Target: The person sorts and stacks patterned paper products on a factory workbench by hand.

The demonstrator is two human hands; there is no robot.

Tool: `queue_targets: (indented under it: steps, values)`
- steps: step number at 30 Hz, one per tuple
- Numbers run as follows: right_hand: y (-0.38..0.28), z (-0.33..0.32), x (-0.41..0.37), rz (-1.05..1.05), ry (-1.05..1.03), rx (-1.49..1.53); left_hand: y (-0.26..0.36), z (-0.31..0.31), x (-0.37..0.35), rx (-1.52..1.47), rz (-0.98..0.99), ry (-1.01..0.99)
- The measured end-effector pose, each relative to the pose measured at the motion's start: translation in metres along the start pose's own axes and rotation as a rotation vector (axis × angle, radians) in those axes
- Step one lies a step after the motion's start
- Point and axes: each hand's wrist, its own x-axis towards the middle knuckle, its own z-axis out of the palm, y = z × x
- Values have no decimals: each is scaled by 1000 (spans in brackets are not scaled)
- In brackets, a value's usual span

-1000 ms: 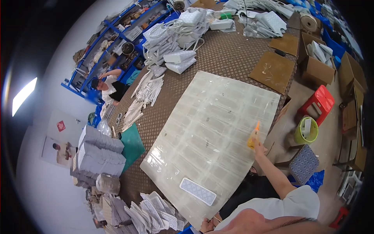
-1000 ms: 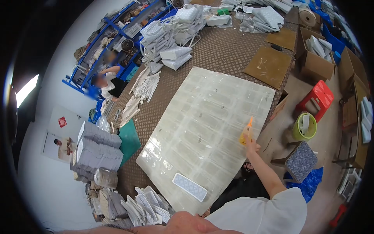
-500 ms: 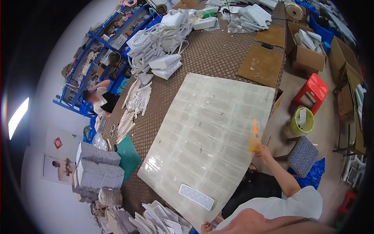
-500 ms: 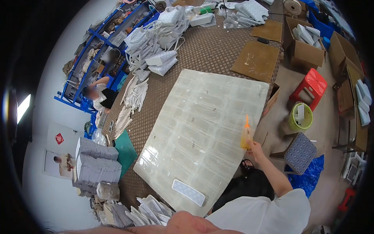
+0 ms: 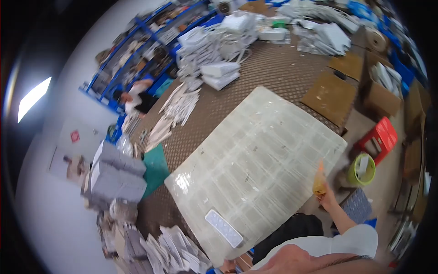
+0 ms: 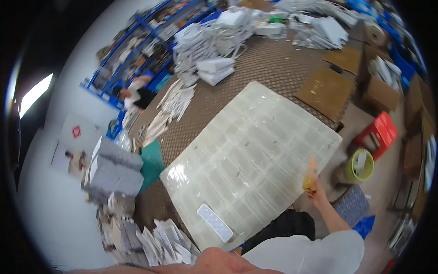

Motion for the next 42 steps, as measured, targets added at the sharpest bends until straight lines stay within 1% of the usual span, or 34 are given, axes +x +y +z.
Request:
queue_targets:
  steps: [1,3,4,6,7,8,9,10,11,12,13,15,16,17,19,20,21,22,23,25,27,28,29,30,31,32,33,34,35,42]
  values:
    - [-13,-7,9,18,-33,-52,-6,16,-21,19,-40,7]
    - [-40,-16,23,-33,-340,188,-5,41,-65,67,-117,11]
    - [-60,-4,23,-8,-364,153,-13,61,-82,43,-159,17]
    - [-107,24,25,-262,-369,18,-26,85,-101,-1479,-244,-370]
    - [-124,39,33,-385,-374,-41,-28,89,-98,-2245,-219,-529]
    - [-140,42,59,-423,-323,-107,-22,95,-117,-2266,-227,-485]
    - [-159,37,95,-459,-275,-170,-18,74,-124,-1863,-368,-470]
    - [-177,33,131,-595,-164,-368,-11,55,-131,-1456,-495,-446]
    - [-195,22,178,-737,-57,-560,33,23,-154,-1047,-609,-416]
    - [-210,-1,244,-722,-102,-566,39,20,-166,-1070,-631,-379]
    - [-226,-22,310,-1066,166,-672,46,19,-178,-1048,-653,-267]
    - [-261,-38,386,-1259,240,-437,56,22,-202,-992,-703,-56]
    - [-273,-31,382,-1175,365,-574,57,23,-214,-1008,-728,-30]
    - [-292,-23,367,-1089,489,-715,46,30,-223,-1009,-761,-100]
    - [-302,8,330,-712,848,-1165,26,56,-249,-1017,-835,-250]
    - [-302,-8,359,-714,802,-1201,21,79,-263,-1039,-878,-227]
    - [-297,-35,403,-1022,714,-1086,21,99,-279,-957,-579,-288]
    - [-284,-46,435,-1011,658,-1124,18,115,-310,-856,-291,-341]
    - [-283,-36,417,-938,747,-1223,31,119,-353,-877,-345,-323]
    - [-284,-20,371,-814,955,-1412,60,133,-406,-874,-419,-316]
    - [-241,-2,315,-1047,995,-1554,83,146,-436,-859,-462,-316]
    - [-213,-24,312,-1266,704,-1499,92,149,-446,-849,-478,-317]
    - [-177,-27,292,-1451,403,-1417,99,153,-457,-836,-492,-322]
    - [-124,-33,263,-1250,163,-1216,106,155,-469,-822,-506,-331]
    - [-78,-46,233,-1272,82,-1390,115,152,-477,-806,-516,-344]
    - [-42,-46,172,-912,-133,-1440,120,152,-483,-789,-520,-359]
    - [-16,-34,108,-629,-197,-1755,124,151,-488,-771,-521,-376]
    - [22,-69,75,-1290,-321,-1834,124,152,-493,-751,-519,-395]
    - [47,-97,43,-903,-445,-1845,124,154,-494,-732,-513,-411]
    - [79,-156,3,-824,-466,-1996,97,145,-492,-572,-443,-537]
